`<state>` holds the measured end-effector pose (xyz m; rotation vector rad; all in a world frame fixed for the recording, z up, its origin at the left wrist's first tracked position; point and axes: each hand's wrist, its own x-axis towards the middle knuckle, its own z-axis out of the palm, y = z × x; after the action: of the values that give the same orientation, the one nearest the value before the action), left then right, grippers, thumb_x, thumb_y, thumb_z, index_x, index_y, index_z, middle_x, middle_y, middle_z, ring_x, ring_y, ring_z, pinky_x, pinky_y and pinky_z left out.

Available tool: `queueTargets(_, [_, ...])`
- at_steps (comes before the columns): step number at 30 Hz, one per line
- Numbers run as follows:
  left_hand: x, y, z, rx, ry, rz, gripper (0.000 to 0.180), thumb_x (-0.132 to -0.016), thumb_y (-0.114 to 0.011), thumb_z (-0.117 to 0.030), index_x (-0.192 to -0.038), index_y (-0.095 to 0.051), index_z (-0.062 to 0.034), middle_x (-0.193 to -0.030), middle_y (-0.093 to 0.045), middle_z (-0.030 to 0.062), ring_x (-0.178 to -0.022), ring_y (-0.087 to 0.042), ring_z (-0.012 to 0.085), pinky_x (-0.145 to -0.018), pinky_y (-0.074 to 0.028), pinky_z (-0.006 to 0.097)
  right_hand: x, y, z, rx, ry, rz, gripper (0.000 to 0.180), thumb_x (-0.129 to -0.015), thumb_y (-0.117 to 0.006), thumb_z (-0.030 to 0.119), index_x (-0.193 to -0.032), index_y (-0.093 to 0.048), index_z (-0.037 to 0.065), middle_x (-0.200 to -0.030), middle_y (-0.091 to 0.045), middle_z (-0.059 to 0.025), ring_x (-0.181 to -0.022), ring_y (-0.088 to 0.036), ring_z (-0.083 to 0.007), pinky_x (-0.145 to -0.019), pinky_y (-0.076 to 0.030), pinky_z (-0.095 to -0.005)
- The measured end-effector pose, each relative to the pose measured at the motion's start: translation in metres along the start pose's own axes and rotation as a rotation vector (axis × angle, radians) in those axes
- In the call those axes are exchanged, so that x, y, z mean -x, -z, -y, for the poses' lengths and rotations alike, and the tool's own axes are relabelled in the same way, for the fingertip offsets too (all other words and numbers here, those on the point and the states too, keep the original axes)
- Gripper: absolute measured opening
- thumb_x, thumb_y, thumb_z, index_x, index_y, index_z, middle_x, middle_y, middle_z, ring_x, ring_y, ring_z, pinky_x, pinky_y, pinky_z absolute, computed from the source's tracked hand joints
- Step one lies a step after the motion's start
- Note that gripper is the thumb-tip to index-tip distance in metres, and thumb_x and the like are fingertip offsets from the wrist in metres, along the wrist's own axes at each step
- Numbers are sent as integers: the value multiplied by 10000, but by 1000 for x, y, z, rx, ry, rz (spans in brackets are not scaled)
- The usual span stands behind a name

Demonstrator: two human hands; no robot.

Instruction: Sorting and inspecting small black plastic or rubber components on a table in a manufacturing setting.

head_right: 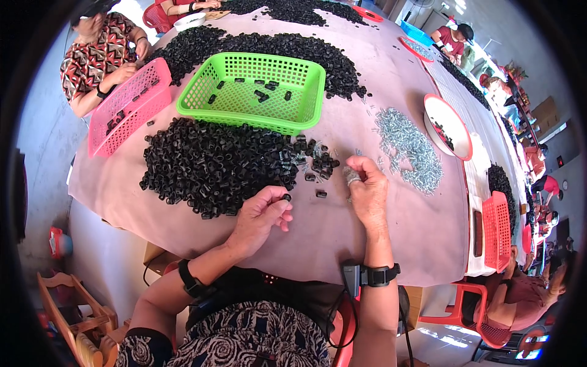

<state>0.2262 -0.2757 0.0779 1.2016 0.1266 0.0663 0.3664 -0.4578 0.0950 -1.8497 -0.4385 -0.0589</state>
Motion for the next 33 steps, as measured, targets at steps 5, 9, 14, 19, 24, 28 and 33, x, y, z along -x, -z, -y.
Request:
queueTargets(5, [0, 0, -1, -23, -12, 4, 151, -929, -496, -93, -1048, -534, -8, -850, -560, 43, -715, -553, 95, -606, -501, 251, 2, -2, -1, 58, -1, 103, 178, -815, -557, -79, -955, -615, 16, -850, -592, 17, -771, -541, -59, -710, -442, -208])
queueTargets(9, [0, -2, -4, -33, 2, 5, 168, -925, -506, -96, -1061, -534, -3, -841, -561, 44, -711, -552, 95, -606, -499, 250, 4, -11, 14, 315, 136, 155, 233, -758, -544, -108, -939, -621, 16, -831, -581, -30, -761, -565, -111, -698, -445, -222])
queueTargets(14, [0, -1, -3, -32, 6, 9, 180, -924, -507, -95, -1075, -532, 0, -839, -559, 46, -705, -551, 97, -609, -496, 250, 2, -12, 15, 431, 197, 220, 267, -713, -528, -125, -926, -614, 12, -816, -557, -68, -735, -560, -143, -670, -444, -242])
queueTargets(19, [0, -2, -1, -4, -7, -7, 178, -899, -528, -79, -1058, -533, 1, -802, -542, 37, -660, -550, 94, -560, -475, 240, 7, -11, 17, 365, 160, 219, 230, -710, -550, -96, -897, -615, 21, -782, -562, -102, -677, -579, -219, -632, -463, -298])
queueTargets(24, [0, -1, 1, -33, -32, -4, 191, -900, -526, -83, -1068, -528, 8, -801, -543, 38, -659, -556, 97, -562, -478, 241, 9, -11, 23, 470, 172, 212, 194, -715, -593, -74, -891, -616, 4, -754, -565, -84, -647, -560, -176, -613, -456, -279])
queueTargets(28, [-1, -1, 1, -39, -38, 2, 198, -901, -528, -90, -1072, -526, 12, -804, -547, 42, -646, -556, 97, -561, -478, 241, 4, -10, 19, 487, 231, 201, 240, -678, -579, -75, -900, -619, 7, -762, -570, -127, -642, -585, -254, -608, -471, -333])
queueTargets(33, [0, 0, 0, -62, -5, 27, 172, -924, -494, -57, -1081, -526, 5, -852, -554, 47, -711, -554, 93, -602, -496, 243, 3, -14, 14, 503, 237, 130, 194, -668, -570, -64, -851, -601, -4, -768, -585, -150, -632, -592, -286, -587, -470, -344])
